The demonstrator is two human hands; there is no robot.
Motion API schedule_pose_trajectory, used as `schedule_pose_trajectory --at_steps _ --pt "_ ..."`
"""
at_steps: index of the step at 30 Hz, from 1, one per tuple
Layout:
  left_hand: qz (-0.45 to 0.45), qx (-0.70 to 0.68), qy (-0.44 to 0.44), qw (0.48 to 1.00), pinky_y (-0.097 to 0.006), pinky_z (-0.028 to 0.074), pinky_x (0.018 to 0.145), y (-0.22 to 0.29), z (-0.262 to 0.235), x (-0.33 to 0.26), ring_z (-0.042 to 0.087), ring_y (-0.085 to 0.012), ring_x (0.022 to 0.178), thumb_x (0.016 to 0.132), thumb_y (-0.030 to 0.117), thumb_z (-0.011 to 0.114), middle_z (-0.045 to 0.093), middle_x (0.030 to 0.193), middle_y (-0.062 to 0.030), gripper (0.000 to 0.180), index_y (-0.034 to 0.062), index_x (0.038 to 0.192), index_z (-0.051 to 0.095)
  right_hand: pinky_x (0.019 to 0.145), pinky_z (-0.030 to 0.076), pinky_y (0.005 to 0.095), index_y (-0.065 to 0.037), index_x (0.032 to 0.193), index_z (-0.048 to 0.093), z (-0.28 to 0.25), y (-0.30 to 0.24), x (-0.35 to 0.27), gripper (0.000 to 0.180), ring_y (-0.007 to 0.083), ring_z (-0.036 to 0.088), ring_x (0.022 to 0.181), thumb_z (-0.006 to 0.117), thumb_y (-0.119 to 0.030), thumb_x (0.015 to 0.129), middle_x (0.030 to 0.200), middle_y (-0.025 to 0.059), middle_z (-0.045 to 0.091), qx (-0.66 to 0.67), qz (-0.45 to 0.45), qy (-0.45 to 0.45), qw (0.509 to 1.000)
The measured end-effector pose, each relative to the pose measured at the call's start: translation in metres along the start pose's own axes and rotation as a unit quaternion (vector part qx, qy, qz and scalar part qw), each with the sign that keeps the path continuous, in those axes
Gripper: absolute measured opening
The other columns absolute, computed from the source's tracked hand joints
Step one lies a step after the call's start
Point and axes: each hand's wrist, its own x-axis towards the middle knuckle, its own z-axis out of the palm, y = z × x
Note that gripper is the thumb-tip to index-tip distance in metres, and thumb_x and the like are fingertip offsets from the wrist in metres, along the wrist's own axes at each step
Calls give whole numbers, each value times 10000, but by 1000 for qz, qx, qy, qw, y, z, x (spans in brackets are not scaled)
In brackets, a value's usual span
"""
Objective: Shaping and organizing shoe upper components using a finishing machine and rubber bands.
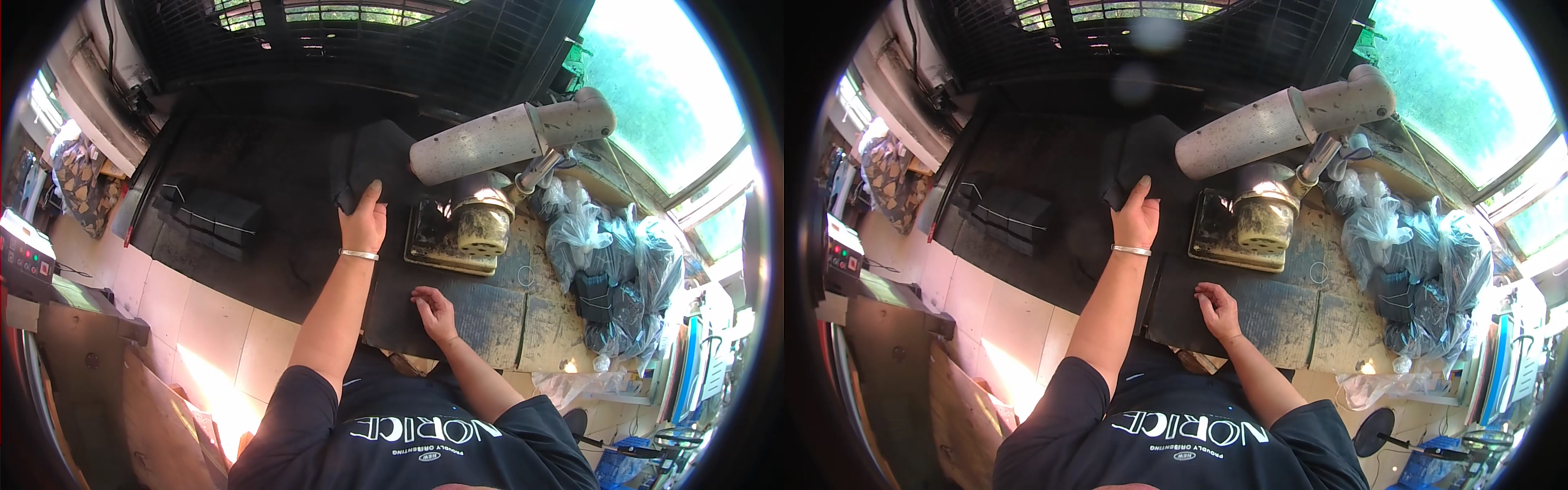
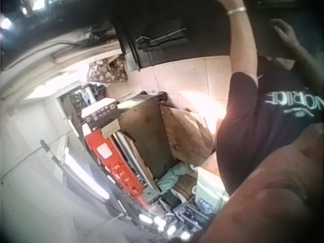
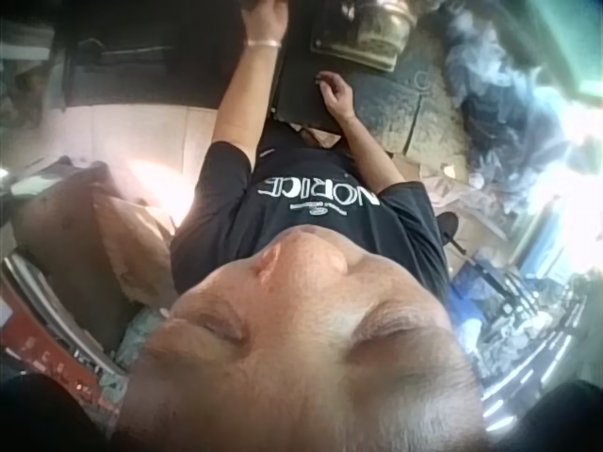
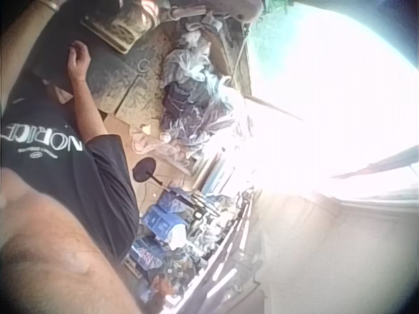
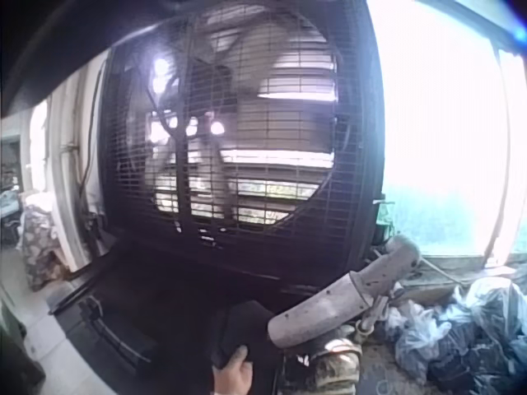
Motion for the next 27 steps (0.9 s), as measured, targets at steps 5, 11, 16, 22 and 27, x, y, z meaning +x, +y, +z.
schedule_pose_trajectory --at_steps 5,11,16,22,27 --pt "-15 8 -8 1000 -294 556 804 -6 2 -7 655 -155 943 803 -95 699 671 1064 -36 357 73 1110 629 807 526 271 33 1113 613 -1 2 0 201 158 684 908 568 -20 924 987 101 696 -6 -2 0 1000" --pt "-20 8 -10 1000 -309 555 826 -19 1 -10 653 -165 951 804 -98 696 670 1066 -41 379 65 1138 621 799 526 273 28 1115 614 0 4 0 204 161 685 903 572 -23 922 985 102 699 0 -4 2 1000" --pt "-25 -6 -57 998 -323 532 909 -26 4 -14 634 -185 1029 830 -106 675 634 1153 -76 439 47 1226 561 797 527 273 26 1113 615 -1 4 0 201 157 685 896 574 -24 923 980 102 700 -1 -7 4 1000" --pt "-34 23 -65 997 -317 530 911 -36 -5 -17 630 -185 1034 842 -107 664 629 1161 -84 435 37 1238 557 794 528 270 24 1105 616 0 0 -1 190 153 684 897 572 -23 927 977 95 699 -2 -8 1 1000" --pt "-48 27 -68 996 -311 529 910 -37 -6 -19 629 -188 1041 841 -111 664 626 1168 -88 446 34 1246 550 796 528 271 24 1106 615 -1 2 -1 191 154 684 899 571 -25 926 982 94 698 0 -5 0 1000"
